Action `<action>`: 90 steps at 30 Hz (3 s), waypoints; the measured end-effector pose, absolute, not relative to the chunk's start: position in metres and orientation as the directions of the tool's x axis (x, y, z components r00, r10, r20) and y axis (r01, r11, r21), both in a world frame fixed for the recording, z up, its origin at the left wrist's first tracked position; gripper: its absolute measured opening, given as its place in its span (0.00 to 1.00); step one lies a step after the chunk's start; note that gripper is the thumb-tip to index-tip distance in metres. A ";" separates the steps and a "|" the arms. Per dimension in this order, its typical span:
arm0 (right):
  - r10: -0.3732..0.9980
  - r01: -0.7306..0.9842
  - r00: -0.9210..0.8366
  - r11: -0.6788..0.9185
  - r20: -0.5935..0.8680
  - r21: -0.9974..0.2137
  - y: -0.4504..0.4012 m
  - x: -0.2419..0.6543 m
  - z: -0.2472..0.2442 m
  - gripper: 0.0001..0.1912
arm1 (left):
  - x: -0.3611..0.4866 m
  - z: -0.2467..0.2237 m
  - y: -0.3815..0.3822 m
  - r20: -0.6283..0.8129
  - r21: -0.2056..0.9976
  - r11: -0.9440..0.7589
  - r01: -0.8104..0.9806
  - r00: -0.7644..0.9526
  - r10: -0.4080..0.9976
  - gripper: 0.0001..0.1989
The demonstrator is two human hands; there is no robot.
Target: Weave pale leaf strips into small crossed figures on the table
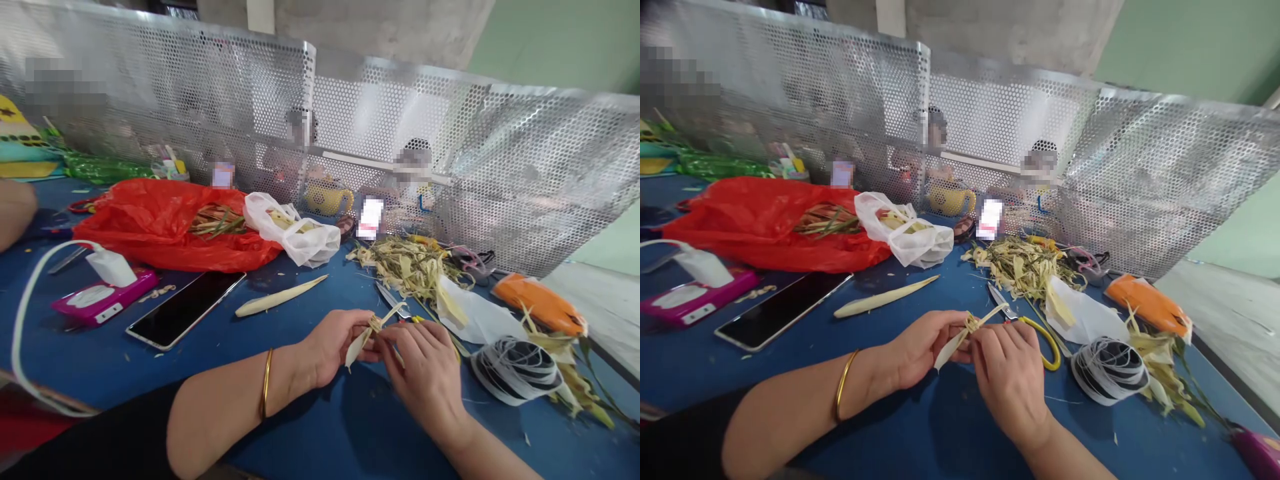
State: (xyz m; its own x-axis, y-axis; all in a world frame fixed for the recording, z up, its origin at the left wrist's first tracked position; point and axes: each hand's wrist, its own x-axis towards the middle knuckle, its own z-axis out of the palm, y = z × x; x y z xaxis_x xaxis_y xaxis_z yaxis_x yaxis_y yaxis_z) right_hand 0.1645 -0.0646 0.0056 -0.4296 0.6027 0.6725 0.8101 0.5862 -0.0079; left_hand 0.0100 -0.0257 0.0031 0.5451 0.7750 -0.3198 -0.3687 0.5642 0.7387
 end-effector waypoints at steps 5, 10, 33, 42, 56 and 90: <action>0.601 0.794 -0.482 0.607 0.638 0.028 -0.064 0.163 0.003 0.09 | 0.011 0.003 -0.029 -0.271 0.777 0.501 -0.382 0.516 0.813 0.10; 0.527 0.704 -0.636 0.696 0.564 0.142 -0.067 0.156 0.004 0.13 | 0.011 0.002 -0.030 -0.249 0.760 0.498 -0.416 0.521 0.816 0.10; 0.973 0.343 0.106 0.157 0.204 -0.926 -0.050 0.160 -0.013 0.17 | 0.006 0.002 -0.026 -0.332 0.814 0.518 -0.263 0.523 0.785 0.13; 0.994 0.134 0.019 -0.110 -0.108 -0.985 -0.056 0.155 -0.003 0.19 | 0.007 0.004 -0.024 -0.370 0.819 0.502 -0.277 0.413 0.832 0.15; 0.705 0.597 -0.475 0.698 0.528 -0.395 -0.064 0.167 0.009 0.23 | 0.002 0.007 -0.015 -0.415 0.807 0.486 -0.335 0.264 0.871 0.10; 0.971 0.556 0.050 0.166 0.232 -0.814 -0.054 0.166 0.000 0.12 | 0.008 0.002 -0.029 -0.274 0.934 0.335 -0.120 0.360 0.892 0.15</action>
